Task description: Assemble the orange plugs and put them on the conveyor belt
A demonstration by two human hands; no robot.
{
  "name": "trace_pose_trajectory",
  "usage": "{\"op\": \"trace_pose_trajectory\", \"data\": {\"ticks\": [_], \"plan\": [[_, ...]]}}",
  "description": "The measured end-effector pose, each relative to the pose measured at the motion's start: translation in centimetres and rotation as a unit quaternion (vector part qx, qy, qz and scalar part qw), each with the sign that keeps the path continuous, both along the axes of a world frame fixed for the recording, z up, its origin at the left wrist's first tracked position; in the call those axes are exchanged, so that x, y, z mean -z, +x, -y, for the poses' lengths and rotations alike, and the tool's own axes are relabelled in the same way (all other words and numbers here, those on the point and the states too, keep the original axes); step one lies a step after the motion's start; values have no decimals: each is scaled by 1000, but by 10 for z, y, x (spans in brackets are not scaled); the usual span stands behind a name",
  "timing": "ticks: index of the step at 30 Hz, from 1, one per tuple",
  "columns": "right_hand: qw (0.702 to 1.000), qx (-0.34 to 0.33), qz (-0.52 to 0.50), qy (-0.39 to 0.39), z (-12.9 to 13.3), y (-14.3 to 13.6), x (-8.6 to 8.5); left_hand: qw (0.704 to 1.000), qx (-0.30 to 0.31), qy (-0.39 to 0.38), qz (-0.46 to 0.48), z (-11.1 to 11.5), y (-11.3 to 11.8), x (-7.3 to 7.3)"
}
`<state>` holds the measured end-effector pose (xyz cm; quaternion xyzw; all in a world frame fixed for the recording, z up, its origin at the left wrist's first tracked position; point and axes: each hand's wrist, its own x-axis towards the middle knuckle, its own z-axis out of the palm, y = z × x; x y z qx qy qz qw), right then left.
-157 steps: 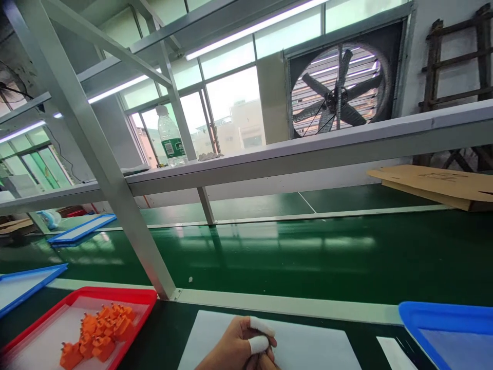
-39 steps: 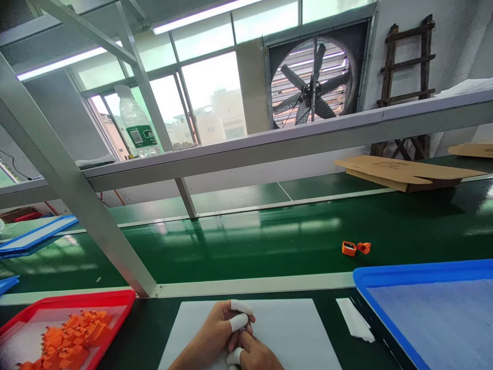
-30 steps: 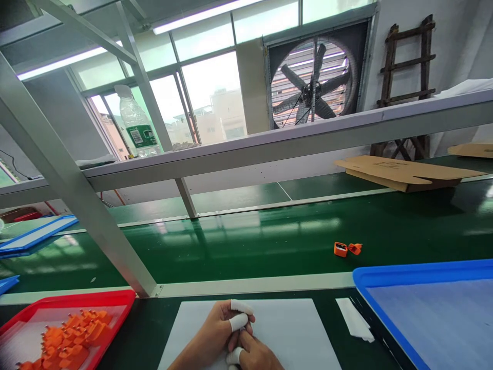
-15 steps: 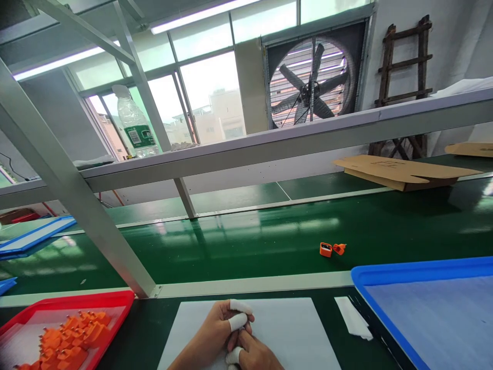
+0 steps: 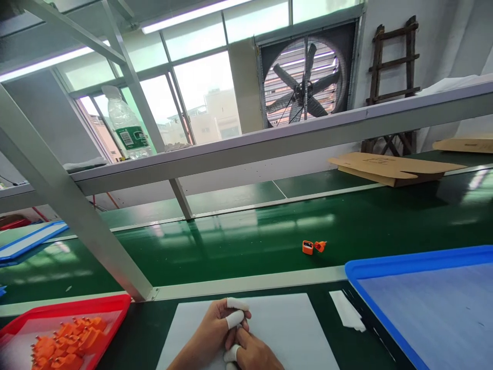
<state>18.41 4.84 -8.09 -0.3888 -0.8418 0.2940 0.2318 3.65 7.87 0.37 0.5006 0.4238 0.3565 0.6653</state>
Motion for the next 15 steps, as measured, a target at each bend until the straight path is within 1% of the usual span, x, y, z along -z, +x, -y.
{"op": "trace_pose_trajectory", "data": {"ticks": [3,6,10,15], "plan": [[999,1,15,42,0,-2,2,1000,-1,2,4,0,0,-1],[998,10,17,64,2,-3,-5,1000,3,-2,-1,-1,0,-1],[997,16,6,75,7,-2,-27,1000,5,2,-4,-2,-1,-3],[996,30,15,85,17,0,-56,1000,20,13,-17,-3,-3,-10]]}}
